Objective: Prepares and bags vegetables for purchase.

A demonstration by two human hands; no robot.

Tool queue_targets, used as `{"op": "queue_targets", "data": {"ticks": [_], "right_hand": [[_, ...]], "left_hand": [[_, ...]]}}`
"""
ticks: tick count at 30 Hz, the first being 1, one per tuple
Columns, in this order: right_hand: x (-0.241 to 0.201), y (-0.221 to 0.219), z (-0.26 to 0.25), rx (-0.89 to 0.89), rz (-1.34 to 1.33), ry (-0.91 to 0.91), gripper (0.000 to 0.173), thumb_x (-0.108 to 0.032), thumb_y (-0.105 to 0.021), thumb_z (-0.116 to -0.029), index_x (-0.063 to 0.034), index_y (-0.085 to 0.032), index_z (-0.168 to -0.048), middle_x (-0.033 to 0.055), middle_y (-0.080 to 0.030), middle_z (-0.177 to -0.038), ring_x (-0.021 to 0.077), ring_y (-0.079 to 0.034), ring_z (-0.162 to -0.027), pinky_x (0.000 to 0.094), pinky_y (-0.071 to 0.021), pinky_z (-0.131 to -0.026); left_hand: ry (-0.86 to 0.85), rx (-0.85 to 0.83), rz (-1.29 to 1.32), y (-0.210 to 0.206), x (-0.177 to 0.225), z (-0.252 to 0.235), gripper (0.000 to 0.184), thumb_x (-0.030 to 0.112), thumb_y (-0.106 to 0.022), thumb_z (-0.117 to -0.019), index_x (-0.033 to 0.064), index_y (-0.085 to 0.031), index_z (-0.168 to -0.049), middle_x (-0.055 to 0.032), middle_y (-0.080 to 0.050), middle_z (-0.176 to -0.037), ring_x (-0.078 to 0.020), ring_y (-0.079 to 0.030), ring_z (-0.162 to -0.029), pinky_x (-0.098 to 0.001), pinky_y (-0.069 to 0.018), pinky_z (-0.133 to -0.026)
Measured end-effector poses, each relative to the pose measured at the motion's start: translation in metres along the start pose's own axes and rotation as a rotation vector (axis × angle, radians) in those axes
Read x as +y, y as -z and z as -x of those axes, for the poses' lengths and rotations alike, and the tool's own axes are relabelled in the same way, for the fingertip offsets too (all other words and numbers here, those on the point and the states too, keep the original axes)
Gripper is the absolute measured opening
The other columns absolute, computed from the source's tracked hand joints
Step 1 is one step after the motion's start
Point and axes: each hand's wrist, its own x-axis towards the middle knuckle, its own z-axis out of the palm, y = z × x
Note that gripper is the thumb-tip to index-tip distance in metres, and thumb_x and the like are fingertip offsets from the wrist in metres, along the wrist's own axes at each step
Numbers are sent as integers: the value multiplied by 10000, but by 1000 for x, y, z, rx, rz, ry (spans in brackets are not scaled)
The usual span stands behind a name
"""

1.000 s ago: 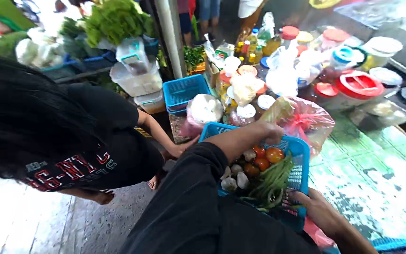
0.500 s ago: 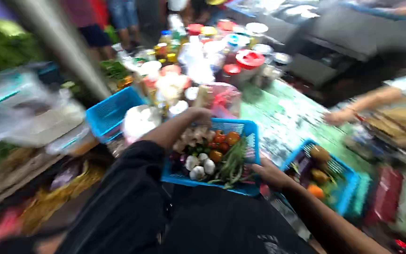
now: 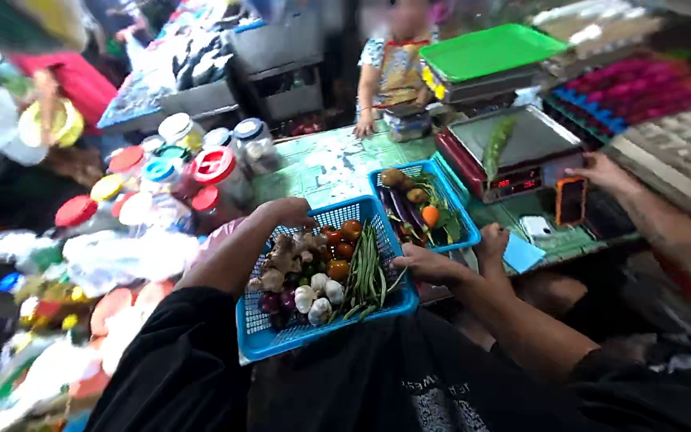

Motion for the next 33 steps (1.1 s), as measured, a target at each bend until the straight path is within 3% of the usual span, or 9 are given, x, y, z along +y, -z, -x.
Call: {"op": "queue_targets", "data": {"ticks": [4, 7, 11, 15, 20, 23, 27, 30, 33], "right_hand": [[15, -21, 18, 258, -155, 4, 379, -366, -572, -1037, -28, -619, -1202, 106, -674, -972, 177, -667, -827, 392, -573, -742], [52, -32, 38, 466, -290, 140, 520, -429, -431, -1089, -42, -574, -1405, 162, -625, -1352, 226, -611, -1231, 459, -491, -1061], [112, -73, 60, 755, -606, 147, 401, -349, -489, -1074, -65, -618, -1326, 84, -695, -1143, 138, -675, -1008, 376, -569, -914], [136, -111, 72, 837, -698, 15, 352, -224, -620, -1018, -46, -629, -1322, 107, -687, -1171, 142, -661, -1013, 375, -546, -928], [127, -104, 84, 819, -763, 8, 218, -155, -611, -1020, -32, -667, -1191, 57, -693, -1000, 98, -652, -857, 309, -560, -811], [113, -81, 85, 804, -720, 37, 189, -128, -623, -1014, -28, -687, -1161, 63, -702, -991, 105, -661, -869, 319, -561, -835], [103, -53, 75, 732, -618, 115, 194, -142, -628, -1012, -27, -685, -1157, 79, -709, -1005, 120, -674, -881, 330, -566, -839], [74, -33, 59, 590, -440, 107, 224, -166, -600, -1028, -24, -678, -1181, 90, -685, -968, 117, -643, -827, 330, -548, -795], [37, -13, 36, 431, -282, 234, 189, -127, -579, -1024, -12, -679, -1136, 90, -669, -921, 114, -632, -794, 333, -543, -767]], "left_hand": [[-191, -76, -77, 26, -5, -51, 426, 410, -668, -977, 2, -693, -858, -141, -659, -753, -279, -633, -682, -535, -519, -679], [-143, -80, 19, 64, -27, -60, 418, 408, -713, -943, -9, -703, -965, -126, -681, -830, -225, -639, -718, -484, -546, -726], [-49, 104, 390, 87, -86, -66, 367, 295, -673, -983, -24, -656, -1163, -130, -726, -980, -213, -716, -863, -442, -606, -821], [115, 379, 684, 69, -131, -87, 440, 260, -614, -1029, -24, -536, -1355, -178, -696, -1101, -242, -707, -931, -460, -604, -825], [302, 579, 846, 11, -156, -144, 477, 252, -717, -943, -16, -576, -1312, -192, -682, -1065, -255, -663, -827, -457, -573, -704], [426, 595, 902, -32, -148, -172, 578, 159, -763, -891, -65, -520, -1365, -272, -646, -1175, -360, -661, -955, -535, -574, -804], [562, 435, 1093, -81, -144, -182, 446, 225, -678, -965, 3, -527, -1321, -184, -627, -1041, -244, -595, -779, -417, -526, -634], [604, 498, 947, -89, -120, -172, 561, 299, -662, -987, -16, -485, -1417, -239, -592, -1301, -316, -611, -1099, -503, -539, -879], [185, 699, 673, -58, -39, -124, 769, 275, -727, -947, -95, -360, -1512, -342, -464, -1463, -428, -508, -1335, -545, -434, -1113]]}}
